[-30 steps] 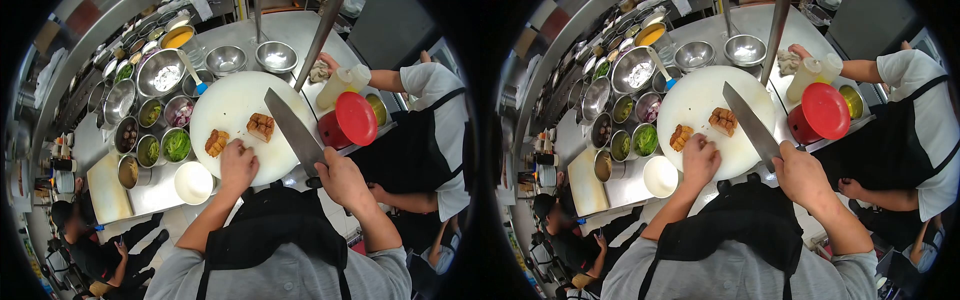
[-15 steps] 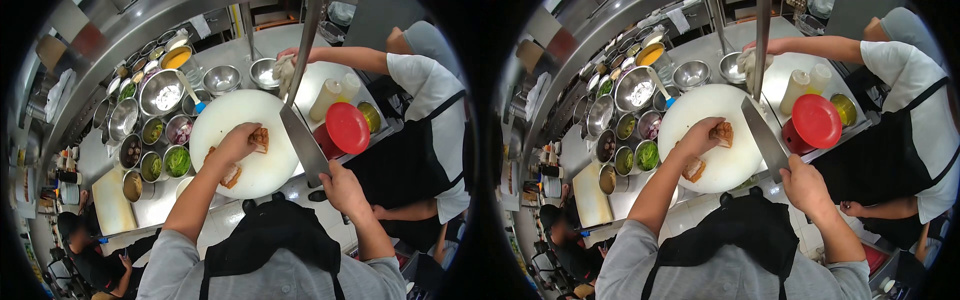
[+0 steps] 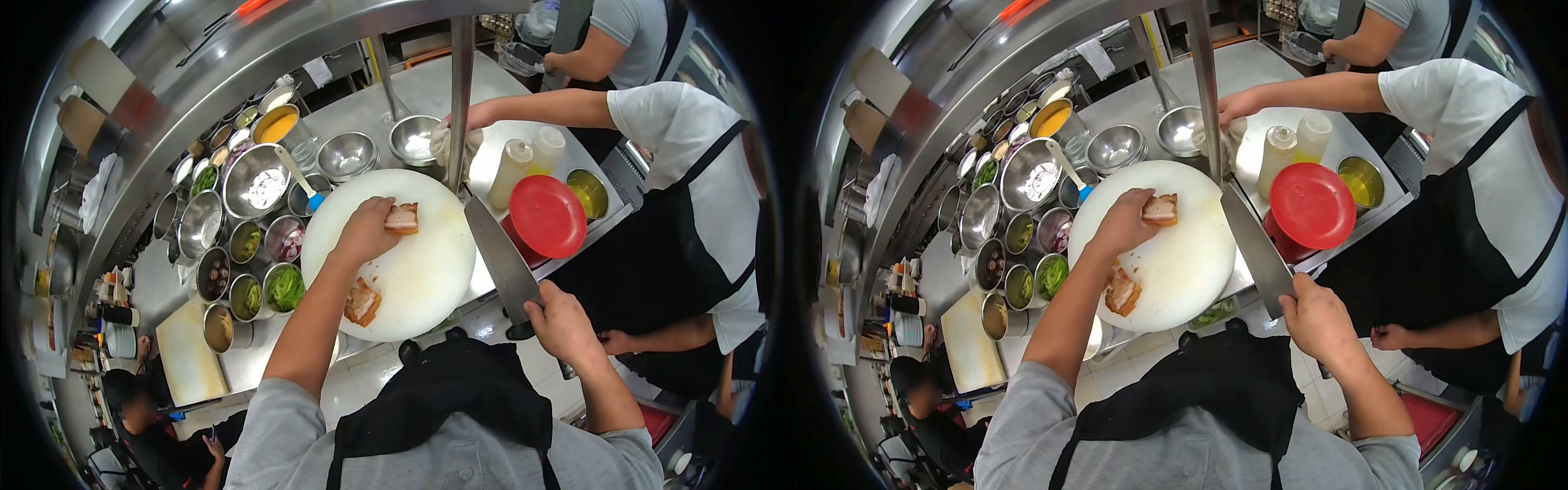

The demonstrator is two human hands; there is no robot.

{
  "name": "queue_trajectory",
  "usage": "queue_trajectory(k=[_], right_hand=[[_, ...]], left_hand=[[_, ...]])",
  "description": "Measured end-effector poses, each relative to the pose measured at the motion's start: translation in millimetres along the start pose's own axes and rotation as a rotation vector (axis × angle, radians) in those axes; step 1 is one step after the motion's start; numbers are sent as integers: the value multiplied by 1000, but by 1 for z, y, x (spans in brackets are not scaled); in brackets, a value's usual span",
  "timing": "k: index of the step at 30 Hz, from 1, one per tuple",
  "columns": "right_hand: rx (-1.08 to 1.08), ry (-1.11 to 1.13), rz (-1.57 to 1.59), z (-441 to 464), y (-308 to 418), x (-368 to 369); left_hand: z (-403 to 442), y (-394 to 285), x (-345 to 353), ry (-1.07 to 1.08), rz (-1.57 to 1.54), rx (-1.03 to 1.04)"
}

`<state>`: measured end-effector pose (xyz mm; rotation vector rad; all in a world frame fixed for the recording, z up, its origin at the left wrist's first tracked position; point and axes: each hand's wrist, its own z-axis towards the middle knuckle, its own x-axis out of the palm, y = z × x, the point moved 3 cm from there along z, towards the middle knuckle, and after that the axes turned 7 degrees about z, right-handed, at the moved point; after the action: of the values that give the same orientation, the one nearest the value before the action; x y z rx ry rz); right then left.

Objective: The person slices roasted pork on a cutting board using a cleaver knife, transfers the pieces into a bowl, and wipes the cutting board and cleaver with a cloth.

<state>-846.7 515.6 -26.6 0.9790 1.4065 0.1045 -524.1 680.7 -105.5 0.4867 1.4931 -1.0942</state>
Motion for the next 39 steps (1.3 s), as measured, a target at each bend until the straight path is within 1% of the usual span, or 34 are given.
queue_trajectory(k=[3, 5, 6, 8, 9, 11, 12, 13, 15, 16, 17, 19, 20, 22, 23, 25, 26, 28, 29, 31, 32, 34, 35, 37, 38, 39], right_hand=[[-25, 5, 8, 2, 1, -1], [-28, 40, -11, 4, 8, -4], [-22, 50, -17, 6, 8, -4], [-74, 45, -31, 8, 8, -4], [-64, 57, -37, 10, 8, -2], [-82, 78, -69, 17, 10, 3], [-49, 111, -86, 21, 14, 6], [-52, 110, -93, 23, 18, 7], [-5, 204, -89, 26, 25, 11], [2, 233, -58, 28, 28, 11], [-4, 238, -57, 30, 31, 12], [44, 302, -21, 31, 32, 16], [46, 306, -23, 30, 33, 17], [33, 344, 22, 26, 35, 18], [33, 344, 22, 25, 33, 19], [2, 298, 6, 25, 25, 20], [2, 298, 6, 25, 20, 20], [-10, 267, -29, 25, 15, 21], [-10, 267, -29, 25, 19, 18], [249, 394, 153, 23, 25, 13], [249, 394, 153, 24, 23, 13], [291, 399, 249, 21, 15, 17], [291, 399, 249, 21, 18, 15], [362, 444, 342, 18, 27, 15], [362, 445, 342, 19, 28, 15], [388, 489, 448, 18, 29, 19]], left_hand=[[1, -7, 1, 10, 4, -57], [-16, -22, -6, -123, 52, -135], [-29, -32, -4, -117, 42, -140], [-55, -51, 5, -262, 4, -175], [-56, -56, 15, -252, -8, -182], [-60, -53, 31, -294, -129, -306], [-57, -49, 31, -330, -68, -277], [-55, -46, 31, -337, -73, -278], [-54, -37, 27, -293, -472, -516], [-54, -18, 47, -272, -709, -599], [-54, -13, 49, -277, -705, -605], [-58, -4, 60, -267, -920, -714], [-58, -8, 55, -266, -923, -717], [-56, -16, 42, -256, -798, -740], [-55, -16, 38, -256, -799, -740], [-50, -16, 29, -234, -552, -693], [-47, -18, 24, -234, -552, -693], [-34, -23, 16, -30, -401, -644], [-30, -20, 21, -30, -400, -644], [-15, -24, 30, -39, 94, -219], [-12, -29, 25, -40, 94, -219], [-8, -40, 19, 115, 230, -117], [-6, -39, 11, 114, 230, -117], [-8, -23, -1, 190, -174, -348], [-13, -15, 2, 190, -174, -348], [-20, -4, 6, 69, -316, -416]])
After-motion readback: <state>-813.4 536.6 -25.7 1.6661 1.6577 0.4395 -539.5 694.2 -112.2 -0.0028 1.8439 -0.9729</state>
